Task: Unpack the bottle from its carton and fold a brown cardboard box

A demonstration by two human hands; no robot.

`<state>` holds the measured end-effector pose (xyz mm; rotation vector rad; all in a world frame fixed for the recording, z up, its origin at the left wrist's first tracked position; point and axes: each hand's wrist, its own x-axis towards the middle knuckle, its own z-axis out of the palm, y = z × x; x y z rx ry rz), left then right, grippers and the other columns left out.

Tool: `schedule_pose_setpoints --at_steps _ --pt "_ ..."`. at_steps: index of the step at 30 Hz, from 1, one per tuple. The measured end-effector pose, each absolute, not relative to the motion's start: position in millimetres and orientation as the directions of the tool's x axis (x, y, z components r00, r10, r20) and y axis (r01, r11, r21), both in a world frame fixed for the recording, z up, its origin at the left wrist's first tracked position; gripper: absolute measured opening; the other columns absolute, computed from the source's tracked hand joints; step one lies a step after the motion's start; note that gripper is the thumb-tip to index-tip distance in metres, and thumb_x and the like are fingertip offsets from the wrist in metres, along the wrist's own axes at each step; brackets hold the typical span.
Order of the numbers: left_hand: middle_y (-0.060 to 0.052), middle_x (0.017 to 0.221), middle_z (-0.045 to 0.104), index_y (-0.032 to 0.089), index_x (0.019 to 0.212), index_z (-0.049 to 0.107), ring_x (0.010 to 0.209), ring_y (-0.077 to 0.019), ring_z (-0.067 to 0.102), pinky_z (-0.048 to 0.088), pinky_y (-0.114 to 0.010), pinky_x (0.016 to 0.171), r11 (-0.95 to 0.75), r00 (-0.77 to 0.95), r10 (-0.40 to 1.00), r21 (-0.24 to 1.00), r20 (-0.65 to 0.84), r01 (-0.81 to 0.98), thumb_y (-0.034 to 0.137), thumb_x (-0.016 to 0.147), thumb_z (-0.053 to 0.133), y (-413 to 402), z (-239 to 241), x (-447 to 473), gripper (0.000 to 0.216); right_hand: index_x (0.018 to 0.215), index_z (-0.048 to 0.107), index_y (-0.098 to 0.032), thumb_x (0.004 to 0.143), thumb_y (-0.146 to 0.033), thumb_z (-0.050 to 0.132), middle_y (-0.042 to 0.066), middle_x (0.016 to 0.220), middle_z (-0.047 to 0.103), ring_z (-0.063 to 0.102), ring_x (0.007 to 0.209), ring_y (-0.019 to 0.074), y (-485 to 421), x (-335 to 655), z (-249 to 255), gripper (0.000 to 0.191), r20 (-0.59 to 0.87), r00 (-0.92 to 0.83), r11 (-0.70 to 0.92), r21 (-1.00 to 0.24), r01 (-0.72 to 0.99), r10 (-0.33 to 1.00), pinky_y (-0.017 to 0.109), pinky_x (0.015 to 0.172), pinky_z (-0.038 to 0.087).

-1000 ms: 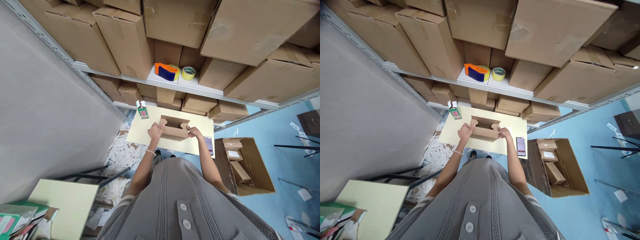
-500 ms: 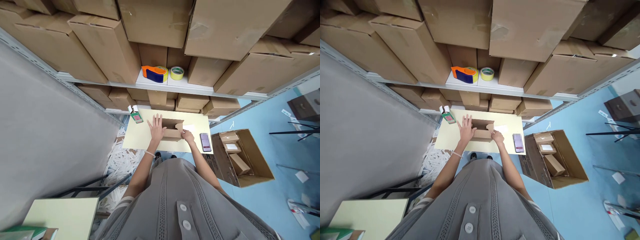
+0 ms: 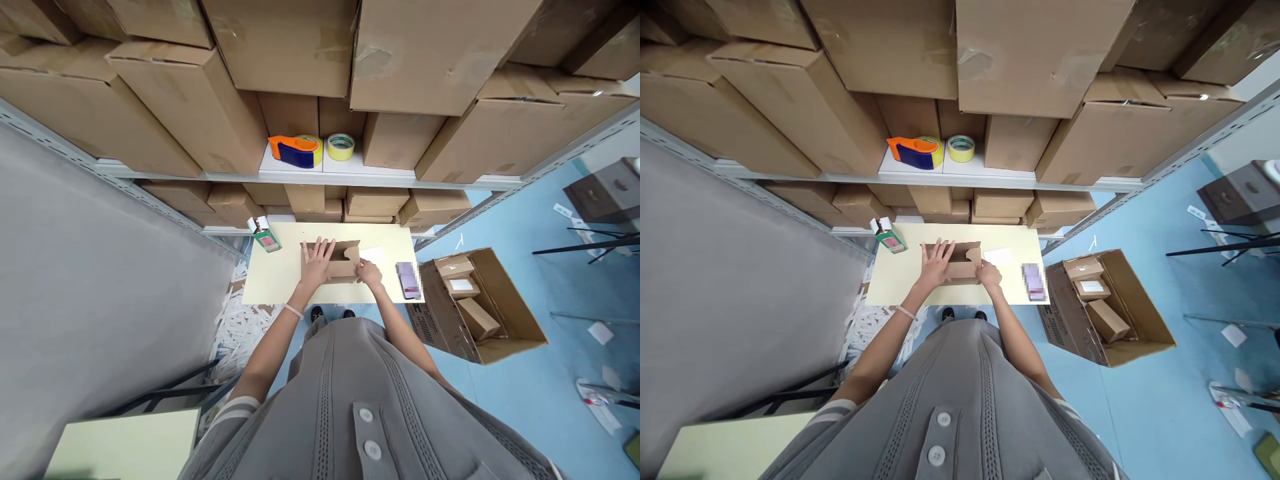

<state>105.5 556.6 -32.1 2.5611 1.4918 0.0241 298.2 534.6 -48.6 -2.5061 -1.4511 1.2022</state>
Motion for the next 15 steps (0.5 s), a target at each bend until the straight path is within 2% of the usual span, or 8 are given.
schedule_pose_setpoints --at_steps 8,11,15 --pt "-0.013 0.158 0.029 0.021 0.155 0.009 0.15 -0.03 0.007 -0.01 -0.067 0.113 -0.462 0.471 0.882 0.166 -0.019 0.871 0.021 0.076 0.068 540 -31 107 0.099 0.131 0.056 -0.027 0.096 -0.043 0.034 0.003 0.075 0.075 0.072 0.08 0.0181 538 303 -51 0.044 -0.618 0.275 -0.575 -0.357 0.736 0.737 0.029 0.08 0.049" --pt "-0.012 0.158 0.028 0.018 0.155 0.007 0.15 -0.0286 0.008 -0.01 -0.066 0.114 -0.45 0.459 0.888 0.171 -0.013 0.876 0.02 0.078 0.064 537 -32 106 0.096 0.133 0.055 -0.027 0.096 -0.044 0.035 0.003 0.07 0.074 0.072 0.078 0.0183 539 304 -52 0.045 -0.62 0.269 -0.571 -0.358 0.738 0.737 0.03 0.081 0.049" --pt "-0.014 0.157 0.03 0.019 0.155 0.008 0.149 -0.0313 0.009 -0.009 -0.067 0.114 -0.449 0.456 0.89 0.159 -0.008 0.879 0.021 0.077 0.066 537 -29 107 0.098 0.136 0.053 -0.027 0.096 -0.045 0.036 0.003 0.074 0.075 0.072 0.079 0.0179 540 305 -53 0.047 -0.619 0.253 -0.562 -0.374 0.738 0.744 0.029 0.081 0.05"
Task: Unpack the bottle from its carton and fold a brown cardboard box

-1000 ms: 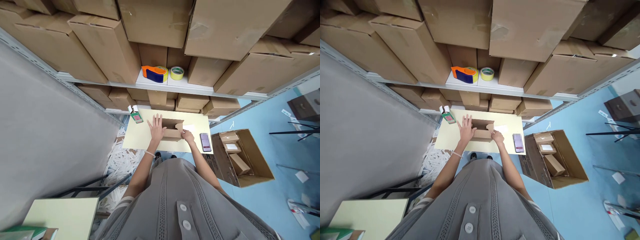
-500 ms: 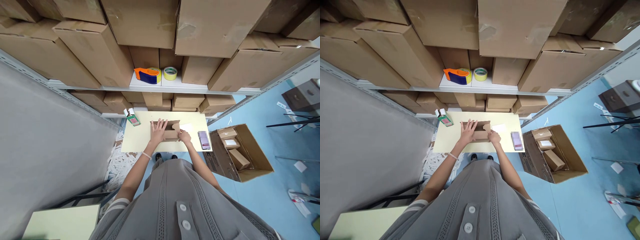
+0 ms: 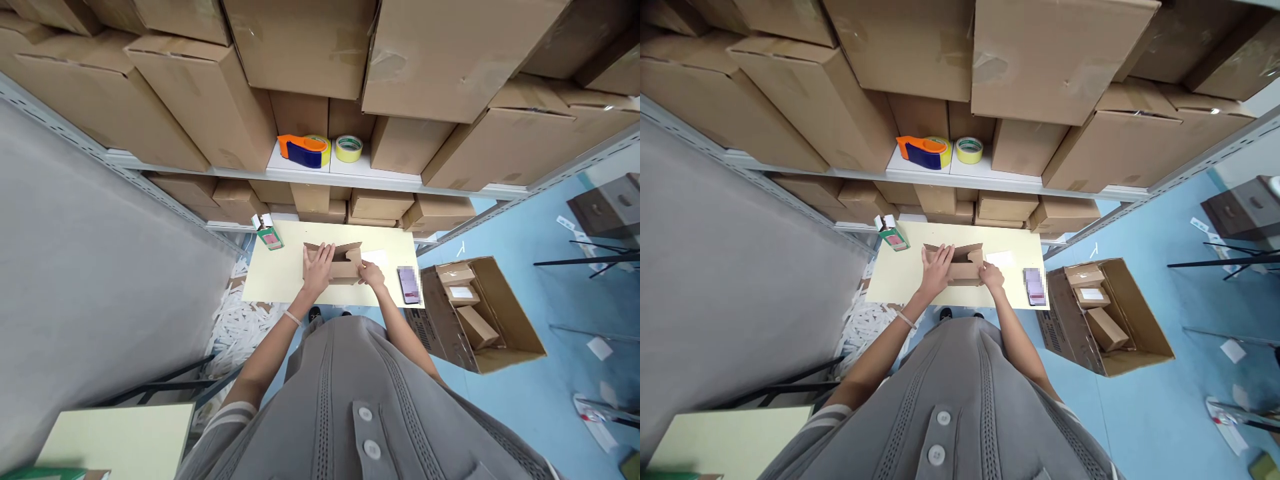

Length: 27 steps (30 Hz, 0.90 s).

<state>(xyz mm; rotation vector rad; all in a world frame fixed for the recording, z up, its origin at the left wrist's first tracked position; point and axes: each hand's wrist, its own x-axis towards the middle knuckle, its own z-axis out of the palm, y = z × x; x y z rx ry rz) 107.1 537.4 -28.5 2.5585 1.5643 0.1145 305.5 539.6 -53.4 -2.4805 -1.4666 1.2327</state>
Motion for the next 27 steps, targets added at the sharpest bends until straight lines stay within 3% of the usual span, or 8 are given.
schedule_pose_setpoints --at_steps 4,8,15,27 --pt "-0.015 0.157 0.029 0.028 0.15 0.029 0.149 -0.0346 0.012 -0.005 -0.067 0.114 -0.484 0.486 0.874 0.115 0.01 0.868 0.021 0.07 0.074 543 -26 109 0.093 0.138 0.051 -0.026 0.096 -0.044 0.036 0.003 0.076 0.075 0.072 0.082 0.0184 540 306 -56 0.048 -0.622 0.261 -0.567 -0.362 0.74 0.738 0.03 0.082 0.05" --pt "-0.019 0.155 0.031 0.019 0.132 0.055 0.147 -0.0377 0.017 -0.005 -0.068 0.114 -0.476 0.482 0.876 0.109 -0.035 0.873 0.026 0.066 0.077 550 -29 110 0.07 0.138 0.051 -0.027 0.096 -0.044 0.037 0.003 0.077 0.075 0.072 0.084 0.0182 540 307 -57 0.047 -0.62 0.246 -0.557 -0.376 0.74 0.745 0.03 0.082 0.05" --pt "-0.021 0.154 0.031 0.01 0.134 0.051 0.145 -0.0398 0.019 -0.006 -0.068 0.114 -0.443 0.447 0.89 0.068 -0.084 0.894 0.024 0.062 0.076 556 -33 116 0.078 0.138 0.05 -0.025 0.098 -0.044 0.033 0.003 0.077 0.075 0.072 0.083 0.0179 539 306 -56 0.048 -0.624 0.235 -0.553 -0.382 0.74 0.745 0.03 0.081 0.05" --pt "-0.016 0.16 0.017 0.013 0.142 0.044 0.149 -0.0342 0.008 -0.005 -0.068 0.114 -0.466 0.477 0.874 0.121 -0.09 0.877 0.032 0.07 0.072 552 -35 106 0.079 0.136 0.052 -0.026 0.098 -0.043 0.033 0.003 0.08 0.075 0.072 0.079 0.0168 538 306 -54 0.046 -0.622 0.223 -0.54 -0.384 0.749 0.751 0.028 0.079 0.05"
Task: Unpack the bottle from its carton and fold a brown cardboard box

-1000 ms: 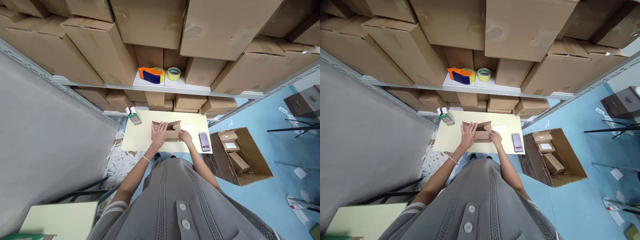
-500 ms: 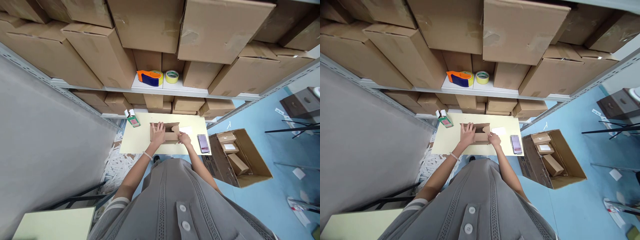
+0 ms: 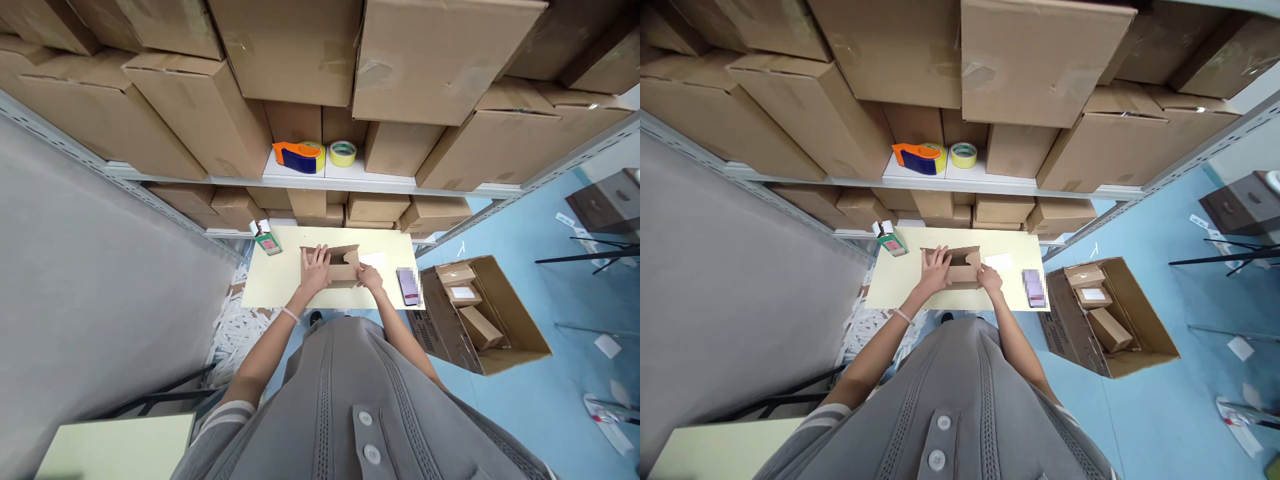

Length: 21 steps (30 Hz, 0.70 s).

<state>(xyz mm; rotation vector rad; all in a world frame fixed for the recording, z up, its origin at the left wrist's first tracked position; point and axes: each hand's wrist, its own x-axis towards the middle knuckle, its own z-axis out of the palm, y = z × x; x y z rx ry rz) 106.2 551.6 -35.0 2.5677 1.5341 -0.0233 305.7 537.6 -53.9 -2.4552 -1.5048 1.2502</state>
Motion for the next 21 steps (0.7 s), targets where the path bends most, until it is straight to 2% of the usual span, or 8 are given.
schedule_pose_setpoints --at_steps 5,13,17,21 --pt "-0.016 0.162 0.009 0.013 0.145 0.04 0.15 -0.0337 0.003 -0.005 -0.065 0.115 -0.461 0.469 0.877 0.096 -0.1 0.882 0.034 0.07 0.073 553 -38 108 0.084 0.138 0.05 -0.027 0.098 -0.044 0.032 0.003 0.08 0.075 0.072 0.08 0.0165 538 306 -55 0.047 -0.62 0.243 -0.551 -0.371 0.747 0.746 0.028 0.081 0.05" --pt "-0.019 0.161 0.013 0.009 0.147 0.036 0.149 -0.0359 0.006 0.002 -0.063 0.117 -0.424 0.432 0.891 0.086 -0.141 0.902 0.03 0.069 0.073 554 -38 116 0.089 0.138 0.051 -0.029 0.098 -0.045 0.034 0.002 0.083 0.076 0.073 0.08 0.0167 537 305 -53 0.046 -0.605 0.255 -0.563 -0.397 0.724 0.754 0.03 0.083 0.05" --pt "-0.017 0.159 0.02 0.008 0.147 0.034 0.149 -0.0304 0.011 0.001 -0.06 0.119 -0.423 0.432 0.898 0.098 -0.089 0.901 0.024 0.082 0.057 538 -47 111 0.071 0.136 0.053 -0.027 0.098 -0.045 0.033 0.004 0.084 0.076 0.073 0.082 0.0174 535 303 -52 0.046 -0.601 0.268 -0.571 -0.393 0.721 0.753 0.03 0.083 0.05" --pt "-0.013 0.159 0.022 0.008 0.149 0.031 0.149 -0.0231 0.014 0.002 -0.053 0.122 -0.436 0.442 0.896 0.114 -0.042 0.893 0.016 0.091 0.038 523 -61 105 0.06 0.134 0.055 -0.024 0.099 -0.045 0.033 0.005 0.075 0.075 0.073 0.084 0.019 532 301 -50 0.047 -0.6 0.287 -0.579 -0.375 0.724 0.747 0.031 0.084 0.05"
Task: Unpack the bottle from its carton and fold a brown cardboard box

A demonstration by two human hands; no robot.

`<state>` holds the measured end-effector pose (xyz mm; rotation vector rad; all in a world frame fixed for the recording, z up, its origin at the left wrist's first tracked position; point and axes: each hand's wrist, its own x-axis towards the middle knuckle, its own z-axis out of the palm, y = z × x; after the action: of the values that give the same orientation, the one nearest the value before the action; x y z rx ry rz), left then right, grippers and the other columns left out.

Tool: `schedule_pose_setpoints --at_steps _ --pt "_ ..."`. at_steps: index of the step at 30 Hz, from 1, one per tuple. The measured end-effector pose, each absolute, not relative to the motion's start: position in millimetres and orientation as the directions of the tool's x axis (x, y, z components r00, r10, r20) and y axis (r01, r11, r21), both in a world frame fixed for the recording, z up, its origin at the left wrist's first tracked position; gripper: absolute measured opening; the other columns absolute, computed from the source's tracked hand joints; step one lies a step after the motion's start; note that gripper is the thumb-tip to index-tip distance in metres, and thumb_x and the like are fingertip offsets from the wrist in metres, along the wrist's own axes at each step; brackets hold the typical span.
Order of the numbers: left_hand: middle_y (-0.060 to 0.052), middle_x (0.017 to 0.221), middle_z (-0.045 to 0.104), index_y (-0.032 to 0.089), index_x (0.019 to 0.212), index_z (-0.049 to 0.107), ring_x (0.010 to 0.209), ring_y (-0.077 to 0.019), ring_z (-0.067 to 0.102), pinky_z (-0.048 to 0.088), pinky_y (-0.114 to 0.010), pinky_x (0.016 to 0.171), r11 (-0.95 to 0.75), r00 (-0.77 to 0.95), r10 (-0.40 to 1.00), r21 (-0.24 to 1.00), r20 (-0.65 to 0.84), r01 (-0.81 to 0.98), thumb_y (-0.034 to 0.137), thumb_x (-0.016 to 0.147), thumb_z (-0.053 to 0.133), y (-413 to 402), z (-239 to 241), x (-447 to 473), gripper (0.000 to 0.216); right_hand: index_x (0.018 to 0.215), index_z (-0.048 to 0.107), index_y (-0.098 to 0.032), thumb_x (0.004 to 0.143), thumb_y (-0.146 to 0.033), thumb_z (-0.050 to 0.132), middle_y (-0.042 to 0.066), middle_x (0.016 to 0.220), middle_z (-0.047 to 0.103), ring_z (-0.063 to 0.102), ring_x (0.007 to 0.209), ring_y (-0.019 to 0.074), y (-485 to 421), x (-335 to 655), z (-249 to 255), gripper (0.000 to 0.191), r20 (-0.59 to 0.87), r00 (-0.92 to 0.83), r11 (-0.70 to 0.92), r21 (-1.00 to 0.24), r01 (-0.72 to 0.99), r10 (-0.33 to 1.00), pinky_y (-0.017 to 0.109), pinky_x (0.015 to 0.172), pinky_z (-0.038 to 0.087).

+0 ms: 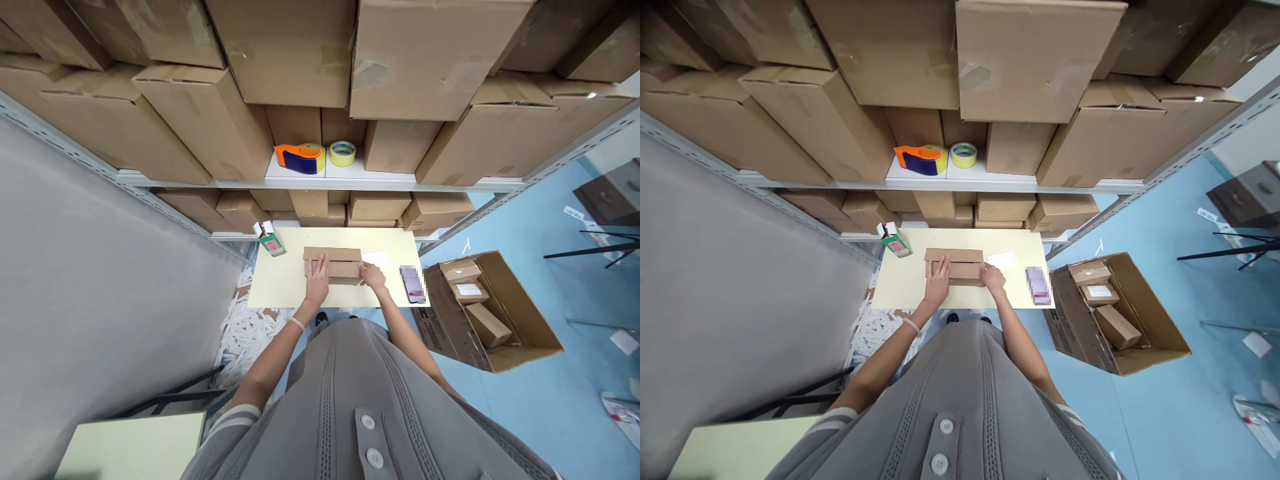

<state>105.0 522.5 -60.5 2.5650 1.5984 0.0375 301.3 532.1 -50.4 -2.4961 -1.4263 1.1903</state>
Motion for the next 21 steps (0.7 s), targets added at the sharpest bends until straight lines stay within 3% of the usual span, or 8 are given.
schedule_pose_setpoints --at_steps 4,10,14,21 --pt "-0.012 0.159 0.022 0.01 0.148 0.034 0.149 -0.0241 0.012 0.001 -0.055 0.121 -0.451 0.455 0.891 0.125 0.001 0.884 0.025 0.094 0.039 521 -66 104 0.056 0.134 0.055 -0.027 0.099 -0.046 0.031 0.005 0.082 0.075 0.072 0.086 0.019 529 299 -49 0.046 -0.582 0.308 -0.574 -0.353 0.739 0.753 0.032 0.086 0.049" --pt "-0.012 0.16 0.019 0.013 0.146 0.038 0.149 -0.0256 0.012 0.0 -0.056 0.12 -0.483 0.483 0.875 0.152 0.039 0.863 0.031 0.096 0.036 521 -67 104 0.053 0.141 0.044 -0.022 0.102 -0.043 0.025 0.015 0.12 0.067 0.065 0.111 0.0252 522 283 -52 0.048 -0.448 0.375 -0.519 -0.258 0.815 0.812 0.036 0.09 0.047" --pt "-0.013 0.159 0.021 0.011 0.146 0.037 0.149 -0.0254 0.013 -0.004 -0.057 0.12 -0.482 0.484 0.875 0.165 0.032 0.861 0.029 0.095 0.035 522 -66 103 0.054 0.141 0.038 -0.013 0.103 -0.038 0.019 0.019 0.117 0.067 0.065 0.108 0.0261 520 273 -52 0.049 -0.41 0.362 -0.473 -0.212 0.855 0.837 0.036 0.088 0.047" --pt "-0.018 0.159 0.017 0.003 0.146 0.033 0.15 -0.0251 0.005 -0.006 -0.057 0.12 -0.504 0.507 0.862 0.144 0.022 0.852 0.011 0.087 0.036 523 -71 104 0.06 0.142 0.032 -0.006 0.103 -0.033 0.018 0.023 0.117 0.066 0.066 0.108 0.0272 526 265 -48 0.05 -0.419 0.339 -0.441 -0.175 0.88 0.842 0.036 0.087 0.048"
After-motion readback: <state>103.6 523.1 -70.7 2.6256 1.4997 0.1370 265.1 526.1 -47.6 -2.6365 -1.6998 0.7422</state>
